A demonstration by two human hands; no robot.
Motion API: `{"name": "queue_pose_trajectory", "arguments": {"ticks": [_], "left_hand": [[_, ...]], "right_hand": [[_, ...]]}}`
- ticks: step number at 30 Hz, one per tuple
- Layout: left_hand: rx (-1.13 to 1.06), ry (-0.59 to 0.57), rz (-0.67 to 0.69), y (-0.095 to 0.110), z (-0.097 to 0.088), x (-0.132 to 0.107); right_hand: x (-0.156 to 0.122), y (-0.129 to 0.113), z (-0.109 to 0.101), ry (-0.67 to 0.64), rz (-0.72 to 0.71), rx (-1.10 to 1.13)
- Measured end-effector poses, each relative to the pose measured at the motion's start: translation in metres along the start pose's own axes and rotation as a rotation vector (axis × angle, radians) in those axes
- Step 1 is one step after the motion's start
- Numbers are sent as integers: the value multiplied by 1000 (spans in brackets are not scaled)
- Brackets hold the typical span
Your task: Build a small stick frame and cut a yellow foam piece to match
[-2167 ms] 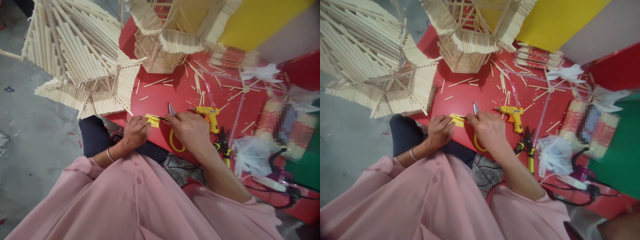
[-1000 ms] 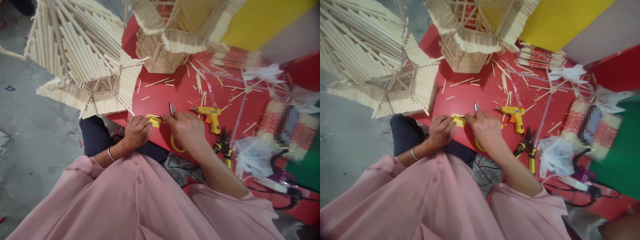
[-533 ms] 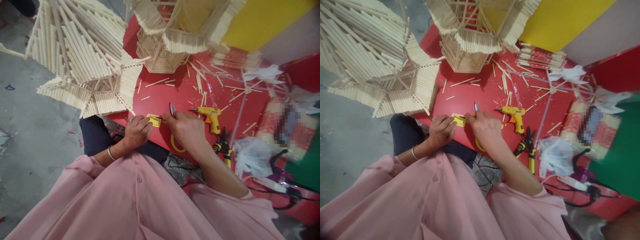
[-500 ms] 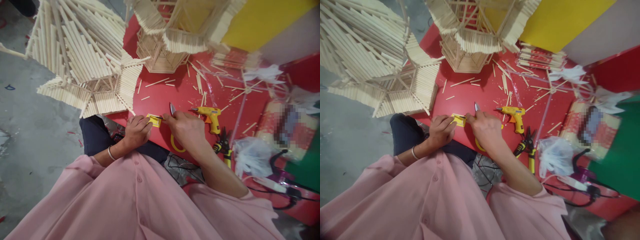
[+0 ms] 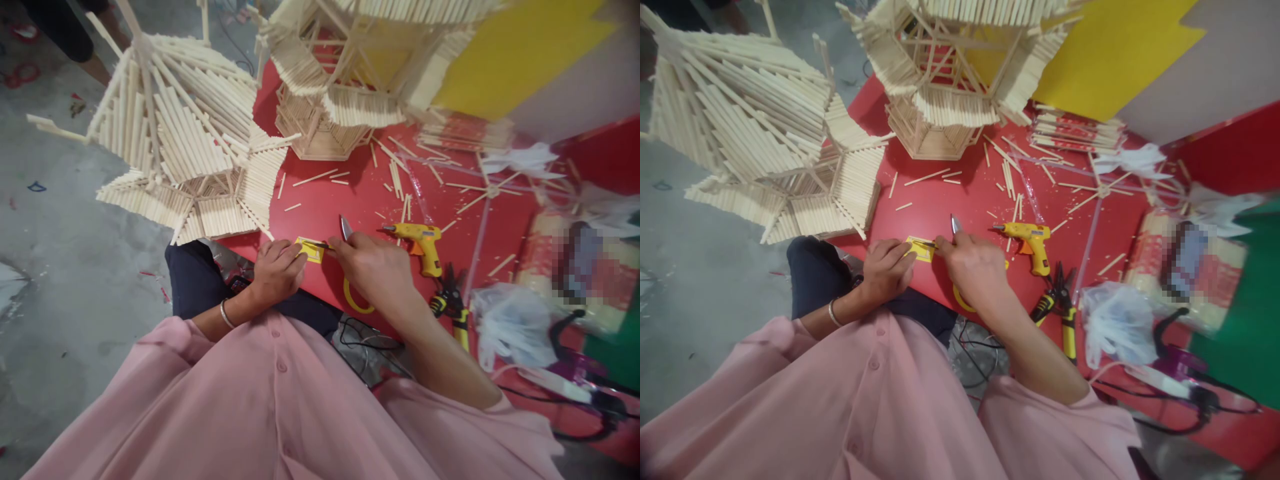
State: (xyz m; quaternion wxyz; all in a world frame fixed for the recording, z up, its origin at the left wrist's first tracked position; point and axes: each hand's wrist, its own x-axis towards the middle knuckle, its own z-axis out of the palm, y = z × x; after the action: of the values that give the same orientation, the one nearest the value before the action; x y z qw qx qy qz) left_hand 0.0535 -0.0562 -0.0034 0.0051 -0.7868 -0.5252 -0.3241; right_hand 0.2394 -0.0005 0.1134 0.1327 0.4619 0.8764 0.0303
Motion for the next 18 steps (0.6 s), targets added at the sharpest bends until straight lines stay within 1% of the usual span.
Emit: {"name": "queue_pose_trajectory", "arguments": {"ticks": [4, 8, 10, 12, 14, 15, 16, 18], "left_hand": [[12, -6, 4, -2, 1, -1], [26, 56, 47, -2, 0, -1], [10, 77, 47, -3, -3, -4], [-5, 103, -1, -9, -10, -11], [-5, 196, -89, -20, -22, -21], [4, 277, -141, -28, -29, -26], [16, 377, -202, -37, -38, -30], [81, 475, -309, -58, -54, -37]], "right_hand": [[-6, -1, -1, 26, 79, 96], [-12, -7, 3, 34, 135, 208], [-15, -11, 5, 79, 155, 267], [-19, -17, 10, 178, 186, 330], [-22, -23, 16, 297, 228, 404], [-23, -26, 19, 351, 248, 446], [-24, -31, 23, 394, 266, 491], [-25, -40, 29, 442, 278, 587]]}}
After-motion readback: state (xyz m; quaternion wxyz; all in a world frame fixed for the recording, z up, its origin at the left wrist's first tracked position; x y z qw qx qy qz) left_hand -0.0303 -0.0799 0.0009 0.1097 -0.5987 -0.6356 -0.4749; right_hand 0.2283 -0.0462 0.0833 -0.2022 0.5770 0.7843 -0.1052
